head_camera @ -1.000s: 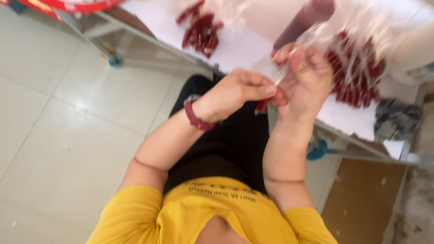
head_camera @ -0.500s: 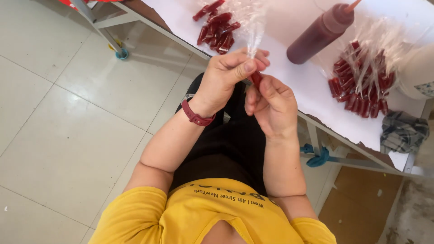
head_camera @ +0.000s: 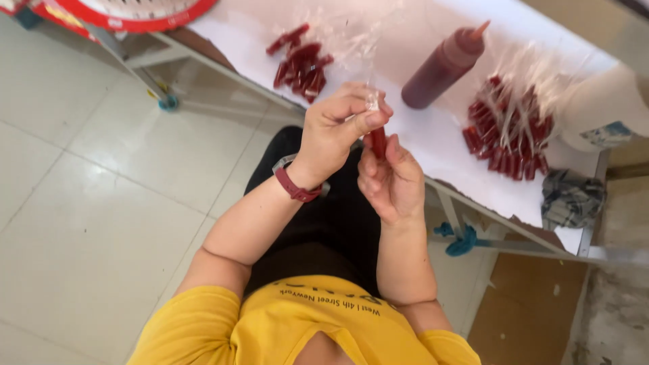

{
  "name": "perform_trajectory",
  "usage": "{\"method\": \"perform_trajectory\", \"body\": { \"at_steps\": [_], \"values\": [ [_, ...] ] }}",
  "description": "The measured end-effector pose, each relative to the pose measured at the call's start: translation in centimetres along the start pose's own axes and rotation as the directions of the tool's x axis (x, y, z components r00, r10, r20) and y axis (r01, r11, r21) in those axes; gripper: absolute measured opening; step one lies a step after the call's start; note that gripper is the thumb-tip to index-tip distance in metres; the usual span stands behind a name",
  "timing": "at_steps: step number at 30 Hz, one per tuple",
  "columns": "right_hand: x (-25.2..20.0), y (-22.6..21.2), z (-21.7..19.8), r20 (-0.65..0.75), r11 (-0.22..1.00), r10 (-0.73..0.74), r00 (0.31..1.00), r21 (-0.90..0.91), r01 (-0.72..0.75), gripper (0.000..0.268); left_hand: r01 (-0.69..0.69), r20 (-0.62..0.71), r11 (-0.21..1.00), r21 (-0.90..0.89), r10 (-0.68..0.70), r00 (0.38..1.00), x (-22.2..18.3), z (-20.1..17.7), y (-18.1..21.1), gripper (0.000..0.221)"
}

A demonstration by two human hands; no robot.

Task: The person fills small plastic tubes with liquid using a squeeze bottle and ties each filled tube closed by hand.

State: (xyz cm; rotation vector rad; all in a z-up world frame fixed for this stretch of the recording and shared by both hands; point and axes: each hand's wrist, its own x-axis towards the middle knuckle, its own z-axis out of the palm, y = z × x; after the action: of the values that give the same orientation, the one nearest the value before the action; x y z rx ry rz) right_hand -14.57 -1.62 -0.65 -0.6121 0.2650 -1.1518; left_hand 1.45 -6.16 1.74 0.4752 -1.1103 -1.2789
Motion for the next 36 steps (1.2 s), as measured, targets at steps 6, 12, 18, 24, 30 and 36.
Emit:
{"method": "perform_trajectory", "body": {
  "at_steps": [6, 12, 18, 24, 30, 36],
  "values": [
    [-0.8, 2.1, -0.3, -0.091, 0.829, -0.443, 0.892, -0.420, 0.369, 0.034, -0.129, 0.035, 0.990, 0.064, 0.127, 0.991, -1.2, 0.5, -0.8, 0.006],
    [-1.0, 0.3, -2.0, 0.098, 0.980, 0.065, 0.993, 0.181, -0.082, 0.038, -0.235, 0.128, 0.955, 0.182, 0.214, 0.969, -0.2, 0.3, -0.7, 0.006],
    [-1.0, 0.1, -1.3, -0.010, 0.991, 0.018, 1.000, 0.132, -0.016, 0.038, -0.285, 0.263, 0.926, 0.248, 0.218, 0.940, 0.0, 0.4, 1.0, 0.006],
    [-1.7, 1.3, 2.1, 0.205, 0.240, -0.651, 0.731, -0.858, 0.454, 0.023, 0.244, 0.123, 0.923, 0.298, -0.290, 0.949, -1.2, -0.2, 2.0, 0.014],
    [-0.4, -2.0, 5.5, 0.499, -0.627, -0.185, 0.847, -0.723, 0.289, 0.036, -0.399, 0.485, 0.484, 0.779, -0.060, 0.873, -1.0, -2.4, 3.1, 0.012],
    [0.3, -2.2, 3.2, -0.017, 0.035, -0.345, 0.938, -0.999, -0.005, 0.014, -0.646, 0.645, -0.037, 0.763, -0.025, 0.764, 0.6, -3.3, 6.8, 0.006]
  ]
}}
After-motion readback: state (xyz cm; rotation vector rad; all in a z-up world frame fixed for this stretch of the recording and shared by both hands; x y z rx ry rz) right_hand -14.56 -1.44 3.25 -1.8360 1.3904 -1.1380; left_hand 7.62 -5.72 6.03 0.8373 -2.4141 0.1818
